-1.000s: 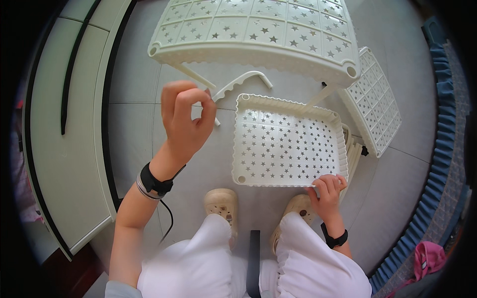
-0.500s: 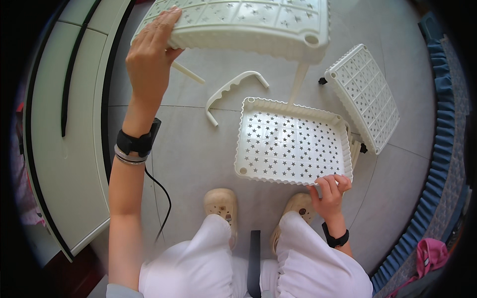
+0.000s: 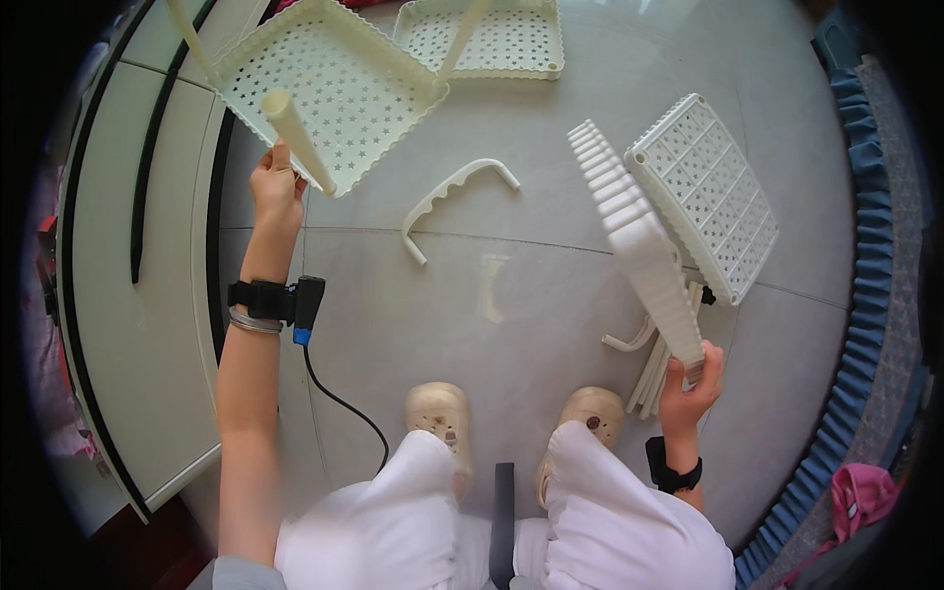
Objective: The person assembles a multi-tier plastic storage rack by hand. They connect white support tubes to perforated plastic trays and attach black casters to the bottom unit while sitting on the floor.
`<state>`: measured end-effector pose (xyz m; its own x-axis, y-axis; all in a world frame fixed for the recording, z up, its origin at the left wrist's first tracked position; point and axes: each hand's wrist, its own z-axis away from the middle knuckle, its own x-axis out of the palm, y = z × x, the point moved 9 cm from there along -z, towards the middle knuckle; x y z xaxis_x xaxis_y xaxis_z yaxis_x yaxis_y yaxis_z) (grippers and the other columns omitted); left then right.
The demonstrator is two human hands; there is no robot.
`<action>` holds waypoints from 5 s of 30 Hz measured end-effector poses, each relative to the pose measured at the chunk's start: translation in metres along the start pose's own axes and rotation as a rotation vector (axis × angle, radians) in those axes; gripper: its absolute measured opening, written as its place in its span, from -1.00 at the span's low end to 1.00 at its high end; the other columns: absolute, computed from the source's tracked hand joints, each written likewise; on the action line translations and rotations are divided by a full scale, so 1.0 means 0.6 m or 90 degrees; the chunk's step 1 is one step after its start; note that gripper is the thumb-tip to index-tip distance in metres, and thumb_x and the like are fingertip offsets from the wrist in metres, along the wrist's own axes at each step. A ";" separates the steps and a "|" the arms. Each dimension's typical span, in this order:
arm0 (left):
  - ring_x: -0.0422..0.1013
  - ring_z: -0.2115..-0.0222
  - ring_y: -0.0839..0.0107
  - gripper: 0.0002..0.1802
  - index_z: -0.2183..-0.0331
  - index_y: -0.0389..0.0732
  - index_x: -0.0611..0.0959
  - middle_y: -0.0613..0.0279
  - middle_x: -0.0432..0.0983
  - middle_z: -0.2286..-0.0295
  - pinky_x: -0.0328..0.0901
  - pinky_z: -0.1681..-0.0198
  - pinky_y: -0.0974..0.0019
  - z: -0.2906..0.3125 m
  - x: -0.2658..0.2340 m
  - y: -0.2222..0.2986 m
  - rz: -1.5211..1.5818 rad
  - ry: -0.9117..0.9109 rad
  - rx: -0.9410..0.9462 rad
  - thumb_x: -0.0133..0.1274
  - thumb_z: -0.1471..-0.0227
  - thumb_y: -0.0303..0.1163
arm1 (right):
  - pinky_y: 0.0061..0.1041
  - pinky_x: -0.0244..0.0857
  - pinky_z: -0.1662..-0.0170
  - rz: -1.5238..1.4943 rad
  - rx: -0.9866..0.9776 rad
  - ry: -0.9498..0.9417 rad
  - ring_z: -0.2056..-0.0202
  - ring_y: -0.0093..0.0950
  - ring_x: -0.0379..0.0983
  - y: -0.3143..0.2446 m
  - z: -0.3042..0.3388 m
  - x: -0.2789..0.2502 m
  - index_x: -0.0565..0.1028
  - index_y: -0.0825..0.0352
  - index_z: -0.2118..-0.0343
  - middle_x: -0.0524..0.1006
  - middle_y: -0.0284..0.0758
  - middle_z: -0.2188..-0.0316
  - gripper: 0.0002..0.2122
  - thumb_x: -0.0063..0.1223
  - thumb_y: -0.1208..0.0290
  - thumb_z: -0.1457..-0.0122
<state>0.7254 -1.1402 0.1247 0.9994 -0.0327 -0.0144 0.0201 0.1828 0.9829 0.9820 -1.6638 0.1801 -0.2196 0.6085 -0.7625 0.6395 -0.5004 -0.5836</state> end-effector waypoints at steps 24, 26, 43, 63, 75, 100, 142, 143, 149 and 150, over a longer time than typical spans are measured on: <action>0.44 0.45 0.30 -0.74 0.46 -0.24 0.57 0.17 0.51 0.47 0.32 0.48 0.21 0.343 0.140 -0.216 -0.677 -0.674 0.055 0.02 -0.04 -0.22 | -0.62 0.14 0.10 -0.207 0.250 0.428 0.22 -0.57 0.29 0.112 -0.006 -0.148 0.34 0.48 0.10 0.40 -0.33 0.25 -0.70 -0.19 0.30 -0.28; 0.40 0.44 0.25 -0.80 0.41 -0.27 0.53 0.16 0.45 0.47 0.32 0.39 0.25 0.328 0.154 -0.174 -0.720 -0.587 0.327 0.05 0.00 -0.31 | -0.62 0.15 0.13 -0.186 0.265 0.394 0.25 -0.58 0.29 0.114 -0.010 -0.150 0.34 0.48 0.12 0.40 -0.34 0.28 -0.71 -0.20 0.31 -0.28; 0.39 0.34 0.10 -0.73 0.15 -0.18 0.38 0.12 0.35 0.31 0.34 0.34 0.07 0.128 0.093 -0.198 -0.901 -0.320 0.423 -0.12 -0.03 -0.49 | -0.73 0.07 0.36 -0.237 0.244 0.411 0.41 -0.70 0.18 0.086 -0.012 -0.132 0.34 0.39 0.25 0.30 -0.47 0.44 -0.80 -0.18 0.32 -0.27; 0.42 0.40 -0.15 -0.69 0.32 -0.33 0.46 -0.18 0.49 0.49 0.32 0.33 -0.06 0.334 0.167 -0.302 -0.825 -0.709 0.094 -0.09 -0.05 -0.24 | -0.47 0.24 0.09 -0.241 0.250 0.451 0.14 -0.40 0.33 0.099 0.003 -0.148 0.26 0.50 0.04 0.35 -0.12 0.14 -0.56 -0.21 0.15 -0.27; 0.45 0.51 -0.11 -0.69 0.37 -0.42 0.43 -0.20 0.47 0.59 0.36 0.43 0.02 0.235 0.165 -0.293 -0.663 -0.476 -0.007 -0.07 -0.08 -0.29 | -0.46 0.22 0.07 -0.248 0.205 0.443 0.12 -0.41 0.32 0.112 -0.007 -0.160 0.25 0.49 0.01 0.35 -0.12 0.11 -0.53 -0.20 0.11 -0.26; 0.45 0.44 0.51 -0.65 0.31 -0.31 0.49 0.24 0.49 0.52 0.32 0.38 0.40 0.288 0.214 0.039 -0.263 -0.528 0.216 -0.21 -0.21 -0.20 | -0.49 0.36 0.04 -0.785 0.208 0.204 0.07 -0.39 0.42 -0.017 -0.208 -0.105 0.22 0.32 -0.11 0.42 -0.21 0.04 -0.51 -0.28 0.05 -0.27; 0.34 0.38 0.51 -0.23 0.06 -0.39 0.30 0.16 0.40 0.38 0.26 0.33 0.46 0.354 0.127 0.052 -0.015 -0.594 -0.024 -0.24 -0.10 0.21 | -0.59 0.34 0.17 -0.636 0.343 -0.220 0.21 -0.52 0.46 -0.110 -0.143 0.112 0.21 0.45 -0.01 0.42 -0.20 0.16 -0.57 -0.14 0.25 -0.18; 0.34 0.38 0.51 -0.23 0.06 -0.39 0.30 0.16 0.40 0.38 0.26 0.33 0.46 0.358 0.118 0.050 -0.016 -0.591 -0.026 -0.24 -0.10 0.21 | -0.59 0.33 0.17 -0.618 0.316 -0.224 0.21 -0.52 0.45 -0.117 -0.147 0.109 0.21 0.45 0.00 0.42 -0.19 0.16 -0.58 -0.14 0.26 -0.18; 0.29 0.17 0.41 -0.41 0.04 -0.40 0.32 0.11 0.40 0.21 0.18 0.08 0.37 0.426 0.069 0.024 0.016 -0.687 -0.143 -0.29 -0.17 -0.04 | -0.59 0.32 0.16 -0.596 0.307 -0.202 0.21 -0.53 0.44 -0.121 -0.147 0.085 0.19 0.45 -0.01 0.42 -0.21 0.18 -0.58 -0.15 0.25 -0.20; 0.23 0.06 0.37 -0.37 -0.02 -0.38 0.28 0.09 0.33 0.10 0.09 -0.03 0.31 0.445 0.066 0.025 0.017 -0.723 -0.178 -0.26 -0.12 -0.03 | -0.59 0.32 0.16 -0.598 0.306 -0.208 0.21 -0.53 0.44 -0.119 -0.146 0.084 0.19 0.45 -0.01 0.42 -0.21 0.18 -0.58 -0.15 0.25 -0.20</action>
<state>0.7574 -1.4009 0.1878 0.4017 -0.8591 0.3171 0.1465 0.4021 0.9038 0.9895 -1.5434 0.2076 -0.6975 0.7151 0.0458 -0.2217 -0.1546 -0.9628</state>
